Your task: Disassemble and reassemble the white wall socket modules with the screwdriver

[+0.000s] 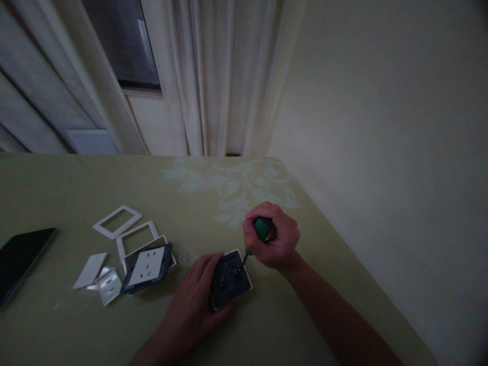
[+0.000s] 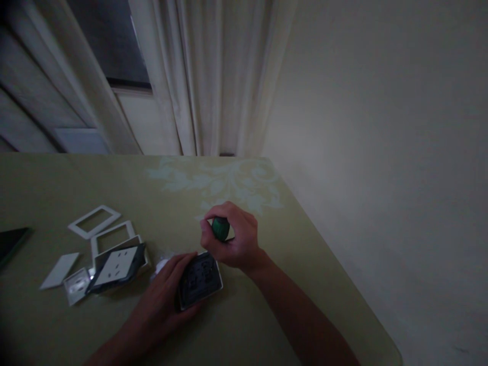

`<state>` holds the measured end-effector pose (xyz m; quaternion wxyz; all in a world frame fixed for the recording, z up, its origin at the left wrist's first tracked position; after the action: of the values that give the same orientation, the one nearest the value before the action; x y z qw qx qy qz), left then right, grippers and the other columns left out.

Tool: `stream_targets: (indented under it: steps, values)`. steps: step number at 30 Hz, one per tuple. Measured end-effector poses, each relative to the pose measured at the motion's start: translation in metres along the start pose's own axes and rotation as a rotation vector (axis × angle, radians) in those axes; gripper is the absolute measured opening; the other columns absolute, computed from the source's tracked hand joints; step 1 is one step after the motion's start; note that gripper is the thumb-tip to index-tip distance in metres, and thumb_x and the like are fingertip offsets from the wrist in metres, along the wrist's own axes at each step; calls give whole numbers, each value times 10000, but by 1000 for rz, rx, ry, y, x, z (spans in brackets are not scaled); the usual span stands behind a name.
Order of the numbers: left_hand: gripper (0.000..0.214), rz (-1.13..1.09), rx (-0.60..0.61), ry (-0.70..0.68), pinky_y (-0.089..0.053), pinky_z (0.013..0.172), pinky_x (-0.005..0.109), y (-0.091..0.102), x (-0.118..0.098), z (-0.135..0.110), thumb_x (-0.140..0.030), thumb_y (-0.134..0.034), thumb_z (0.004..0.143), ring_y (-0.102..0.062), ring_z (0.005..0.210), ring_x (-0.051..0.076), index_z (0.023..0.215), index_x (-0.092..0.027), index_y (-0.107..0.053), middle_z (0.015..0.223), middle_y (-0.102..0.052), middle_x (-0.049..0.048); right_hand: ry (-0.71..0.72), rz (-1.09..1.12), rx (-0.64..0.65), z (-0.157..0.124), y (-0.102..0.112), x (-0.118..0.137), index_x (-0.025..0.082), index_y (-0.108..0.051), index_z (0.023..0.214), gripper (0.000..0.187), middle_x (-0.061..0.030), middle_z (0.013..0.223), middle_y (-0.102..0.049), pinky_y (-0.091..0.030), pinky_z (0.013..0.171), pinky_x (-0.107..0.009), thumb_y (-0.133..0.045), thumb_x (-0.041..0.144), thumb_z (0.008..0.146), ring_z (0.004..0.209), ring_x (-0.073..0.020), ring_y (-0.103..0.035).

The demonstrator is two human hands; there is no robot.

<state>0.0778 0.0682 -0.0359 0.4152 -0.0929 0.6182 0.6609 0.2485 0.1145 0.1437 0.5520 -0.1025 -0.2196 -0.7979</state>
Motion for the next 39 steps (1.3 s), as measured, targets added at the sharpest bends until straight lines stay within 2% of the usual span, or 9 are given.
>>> stream_targets:
  steps: [9, 15, 20, 22, 25, 29, 31, 34, 39]
  values:
    - [856, -8, -41, -17, -590, 1083, 570, 5, -5, 2, -231, -797, 809, -672, 1307, 380, 1558, -320, -393, 1484, -624, 133, 92, 82, 33, -4, -3, 5, 265, -709, 1123, 203, 3, 811, -729, -560, 593, -288, -701, 215, 926, 626, -148, -639]
    - [816, 33, -77, -20, -610, 1054, 562, 6, -7, 2, -260, -806, 806, -697, 1265, 372, 1525, -284, -419, 1442, -661, 136, 27, 300, 300, -6, -13, 4, 228, -602, 1523, 496, -94, 1126, -780, -641, 751, -371, -472, 272, 1047, 863, -204, -754]
    - [827, 39, -71, -2, -613, 1037, 566, 5, -9, 2, -261, -812, 810, -695, 1262, 372, 1521, -288, -392, 1437, -654, 138, 151, 98, 241, -1, 0, 13, 278, -698, 1413, 435, -12, 879, -683, -580, 616, -287, -752, 359, 988, 702, -159, -648]
    - [817, 42, -69, 1, -613, 1033, 573, 5, -10, 3, -264, -815, 814, -694, 1256, 370, 1512, -291, -392, 1427, -656, 133, 166, 54, 283, -1, -2, 17, 247, -671, 1454, 444, -67, 1008, -694, -624, 693, -335, -590, 458, 1072, 813, -193, -696]
    - [834, 51, -63, 7, -606, 1043, 586, 5, -9, 3, -246, -811, 801, -684, 1269, 377, 1515, -288, -382, 1438, -646, 138, 124, 104, 382, -2, -8, 18, 220, -590, 1533, 459, -136, 1300, -684, -650, 904, -401, -402, 271, 1117, 1129, -246, -721]
    - [838, 54, -60, 7, -614, 1024, 590, 4, -8, 3, -260, -814, 804, -686, 1257, 386, 1517, -288, -374, 1427, -647, 146, 171, -7, 304, -1, -3, 20, 242, -698, 1375, 360, -45, 988, -639, -623, 729, -300, -696, 373, 1039, 837, -180, -673]
    - [830, 49, -61, 1, -610, 1030, 595, 4, -9, 2, -271, -809, 819, -683, 1265, 386, 1522, -292, -367, 1434, -641, 149, 171, -19, 309, -1, -3, 20, 213, -691, 1367, 407, -67, 1017, -629, -627, 751, -330, -634, 474, 1060, 856, -196, -661]
    - [836, 49, -75, -3, -609, 1029, 604, 4, -9, 2, -265, -805, 817, -680, 1264, 387, 1526, -286, -362, 1438, -635, 154, 89, 113, 424, 0, -10, 18, 170, -611, 1449, 390, -139, 1239, -679, -634, 894, -375, -441, 307, 1125, 1077, -227, -698]
    - [805, 55, -87, -21, -630, 992, 589, 3, -7, 2, -250, -800, 805, -696, 1231, 382, 1503, -273, -397, 1398, -657, 149, 233, -116, 280, -1, 1, 27, 210, -721, 1176, 308, -12, 846, -623, -563, 632, -297, -814, 394, 947, 710, -165, -601]
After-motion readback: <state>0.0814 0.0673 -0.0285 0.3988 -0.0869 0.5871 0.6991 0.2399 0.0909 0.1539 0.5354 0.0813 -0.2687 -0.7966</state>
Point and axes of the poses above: each hand's wrist, its own z-axis towards the middle knuckle, its own y-axis out of the back of the hand, x = y × z, the point moved 8 cm from there along z, towards the middle knuckle
